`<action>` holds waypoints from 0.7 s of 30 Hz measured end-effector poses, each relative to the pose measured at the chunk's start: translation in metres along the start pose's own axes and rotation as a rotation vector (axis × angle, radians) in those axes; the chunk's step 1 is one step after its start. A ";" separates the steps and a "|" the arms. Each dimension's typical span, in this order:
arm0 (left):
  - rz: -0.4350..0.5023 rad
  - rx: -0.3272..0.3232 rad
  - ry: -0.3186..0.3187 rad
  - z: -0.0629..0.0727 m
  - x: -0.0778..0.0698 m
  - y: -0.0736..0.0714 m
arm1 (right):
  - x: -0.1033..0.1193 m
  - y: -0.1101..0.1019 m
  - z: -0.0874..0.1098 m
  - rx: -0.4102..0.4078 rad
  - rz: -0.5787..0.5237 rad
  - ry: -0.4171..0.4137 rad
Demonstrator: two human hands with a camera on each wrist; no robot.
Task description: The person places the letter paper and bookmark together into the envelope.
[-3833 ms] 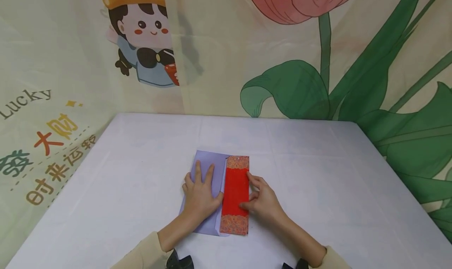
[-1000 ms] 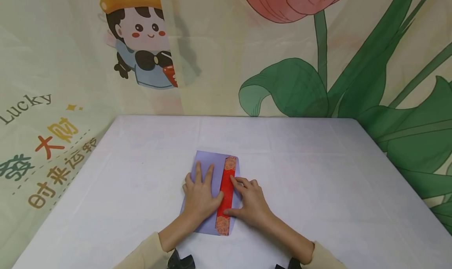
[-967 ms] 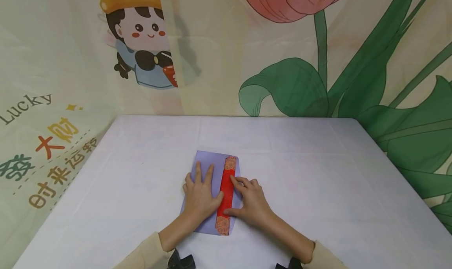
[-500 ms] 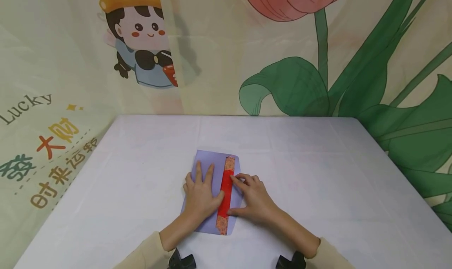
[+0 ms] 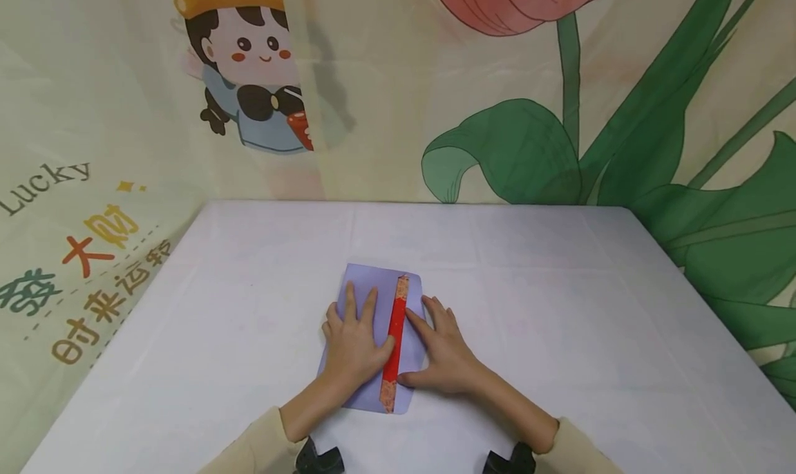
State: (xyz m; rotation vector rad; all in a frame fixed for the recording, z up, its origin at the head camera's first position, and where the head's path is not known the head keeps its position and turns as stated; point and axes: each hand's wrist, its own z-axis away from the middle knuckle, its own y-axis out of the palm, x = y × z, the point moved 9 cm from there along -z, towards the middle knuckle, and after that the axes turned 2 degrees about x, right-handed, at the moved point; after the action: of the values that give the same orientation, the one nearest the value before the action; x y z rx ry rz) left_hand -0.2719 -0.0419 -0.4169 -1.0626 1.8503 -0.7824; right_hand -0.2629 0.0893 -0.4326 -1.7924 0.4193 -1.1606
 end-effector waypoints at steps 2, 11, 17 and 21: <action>0.000 0.000 -0.005 0.000 0.001 0.000 | 0.000 0.000 -0.001 0.003 0.006 0.013; 0.008 0.015 -0.005 0.001 0.000 0.001 | 0.002 0.005 -0.001 0.013 0.087 0.021; 0.002 0.011 0.003 -0.001 0.000 0.000 | 0.003 0.005 -0.003 -0.001 0.119 0.016; 0.000 0.022 -0.004 -0.001 0.000 0.000 | 0.003 0.004 -0.004 -0.006 0.106 0.010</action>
State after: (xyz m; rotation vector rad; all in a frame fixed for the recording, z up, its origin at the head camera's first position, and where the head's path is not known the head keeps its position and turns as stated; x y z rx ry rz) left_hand -0.2725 -0.0423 -0.4164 -1.0500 1.8344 -0.7983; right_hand -0.2640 0.0827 -0.4337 -1.7484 0.5181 -1.0962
